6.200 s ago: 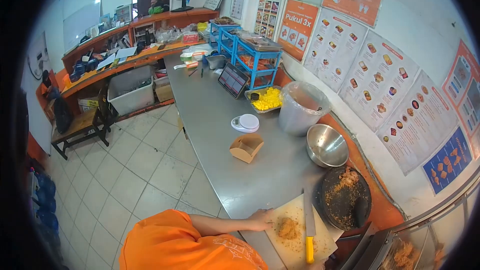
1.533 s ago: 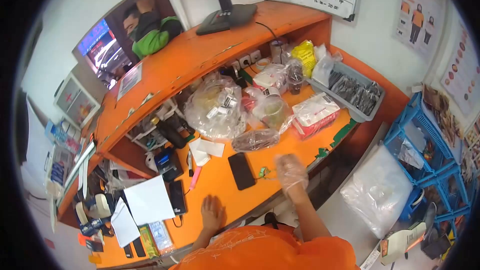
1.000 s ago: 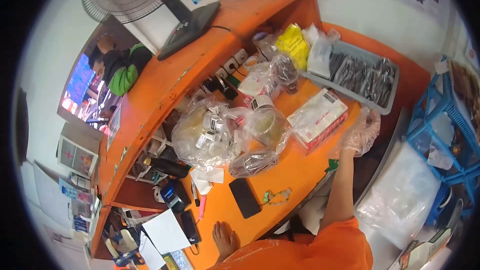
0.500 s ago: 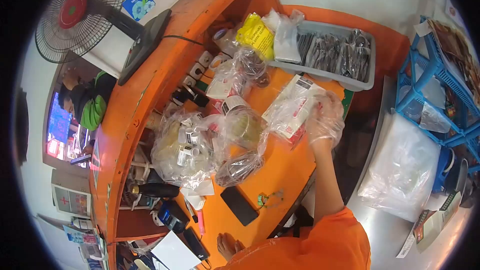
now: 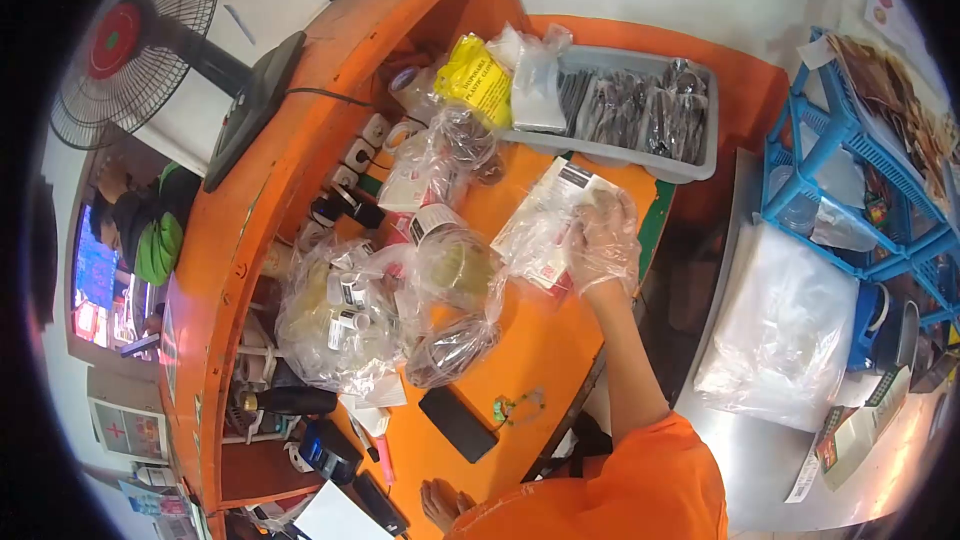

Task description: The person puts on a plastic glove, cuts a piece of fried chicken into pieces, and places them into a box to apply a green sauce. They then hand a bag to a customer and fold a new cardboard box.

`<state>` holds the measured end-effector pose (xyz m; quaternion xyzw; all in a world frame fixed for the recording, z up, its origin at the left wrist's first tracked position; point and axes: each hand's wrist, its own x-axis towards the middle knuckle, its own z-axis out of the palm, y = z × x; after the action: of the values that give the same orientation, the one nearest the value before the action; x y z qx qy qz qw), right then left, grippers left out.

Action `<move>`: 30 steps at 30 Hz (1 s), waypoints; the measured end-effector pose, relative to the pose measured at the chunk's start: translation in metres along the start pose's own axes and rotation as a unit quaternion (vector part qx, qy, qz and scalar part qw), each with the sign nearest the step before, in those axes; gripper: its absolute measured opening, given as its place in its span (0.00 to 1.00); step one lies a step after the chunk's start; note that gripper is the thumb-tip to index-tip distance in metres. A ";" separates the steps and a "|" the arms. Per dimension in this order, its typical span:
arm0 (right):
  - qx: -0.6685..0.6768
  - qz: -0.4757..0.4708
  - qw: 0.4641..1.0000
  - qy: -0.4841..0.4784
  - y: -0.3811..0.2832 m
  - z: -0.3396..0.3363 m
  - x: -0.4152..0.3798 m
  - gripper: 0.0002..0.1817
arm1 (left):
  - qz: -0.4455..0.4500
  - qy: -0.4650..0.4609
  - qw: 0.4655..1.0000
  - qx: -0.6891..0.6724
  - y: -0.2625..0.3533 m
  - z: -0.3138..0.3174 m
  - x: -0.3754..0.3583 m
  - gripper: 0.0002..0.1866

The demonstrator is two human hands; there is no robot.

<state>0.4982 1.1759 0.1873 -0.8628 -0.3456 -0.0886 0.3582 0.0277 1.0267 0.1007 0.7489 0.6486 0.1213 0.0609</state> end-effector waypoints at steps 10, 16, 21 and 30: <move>-0.074 -0.118 0.981 -0.137 -0.016 -0.026 0.017 0.15 | 0.185 0.188 0.961 0.078 0.056 -0.022 0.022 0.22; -0.073 -0.115 0.973 -0.187 -0.014 -0.031 0.023 0.17 | 0.231 0.234 0.943 0.052 0.056 -0.018 0.030 0.19; 0.135 0.050 0.983 -0.114 -0.008 -0.013 0.011 0.29 | 0.235 0.216 0.943 0.096 0.028 -0.002 0.028 0.18; 0.357 0.121 0.914 0.147 0.007 0.037 -0.010 0.52 | 0.012 0.032 0.996 0.079 -0.028 0.028 -0.007 0.35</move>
<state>0.4918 1.1921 0.1523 -0.6899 -0.1906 -0.0411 0.6971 0.0071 1.0260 0.0656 0.7548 0.6488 0.0940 -0.0211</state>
